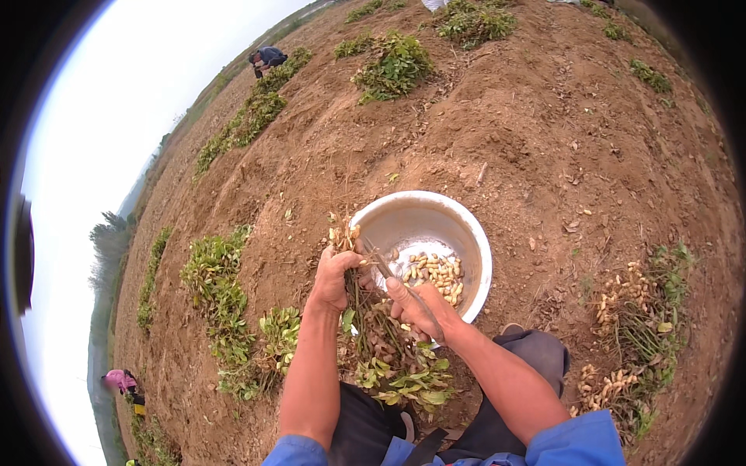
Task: The person sits on the ground in a field and uses a knife to cut peanut pods from the plant stems, placing the pods into a white bowl. Other workers are visible in the background harvesting peanuts.
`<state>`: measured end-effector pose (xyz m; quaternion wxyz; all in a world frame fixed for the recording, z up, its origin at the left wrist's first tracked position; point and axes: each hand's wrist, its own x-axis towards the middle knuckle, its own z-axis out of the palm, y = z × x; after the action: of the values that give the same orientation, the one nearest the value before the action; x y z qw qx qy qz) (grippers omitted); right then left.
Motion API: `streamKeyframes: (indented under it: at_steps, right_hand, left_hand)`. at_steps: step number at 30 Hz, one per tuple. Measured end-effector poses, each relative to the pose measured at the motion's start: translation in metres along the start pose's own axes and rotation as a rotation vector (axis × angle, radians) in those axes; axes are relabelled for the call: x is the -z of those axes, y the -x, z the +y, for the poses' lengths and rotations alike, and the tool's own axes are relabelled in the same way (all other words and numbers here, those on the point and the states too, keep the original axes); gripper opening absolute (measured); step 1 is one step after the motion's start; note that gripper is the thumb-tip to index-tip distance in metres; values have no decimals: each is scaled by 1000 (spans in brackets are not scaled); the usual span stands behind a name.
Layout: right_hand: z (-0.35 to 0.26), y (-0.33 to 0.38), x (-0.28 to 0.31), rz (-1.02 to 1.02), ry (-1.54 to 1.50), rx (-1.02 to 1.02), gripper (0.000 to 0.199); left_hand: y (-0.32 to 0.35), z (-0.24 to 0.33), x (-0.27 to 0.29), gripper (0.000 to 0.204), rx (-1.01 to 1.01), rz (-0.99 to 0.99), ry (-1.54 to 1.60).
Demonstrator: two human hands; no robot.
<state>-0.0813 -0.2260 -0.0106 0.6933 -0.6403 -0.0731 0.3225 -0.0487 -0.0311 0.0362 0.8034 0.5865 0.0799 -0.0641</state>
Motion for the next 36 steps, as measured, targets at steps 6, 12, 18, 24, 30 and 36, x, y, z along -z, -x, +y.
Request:
streamKeyframes:
  at_steps: [6,12,18,24,30,36]
  right_hand:
    - [1,-2,7,7,-303,-121,82]
    - [1,-2,8,-66,-445,-149,82]
    - [0,18,14,-300,-414,-139,80]
    - [-1,33,12,-484,-259,-186,84]
    - [8,29,3,-485,-215,-154,83]
    - [8,21,-7,-328,-312,-69,78]
  left_hand:
    - [-3,-2,5,15,33,-166,126]
    - [-7,-11,18,17,-46,-91,280]
    - [-1,5,48,21,-178,-207,384]
    - [9,20,68,18,-288,-288,403]
    - [17,26,61,23,-344,-324,332]
    - [20,24,45,24,-271,-318,316]
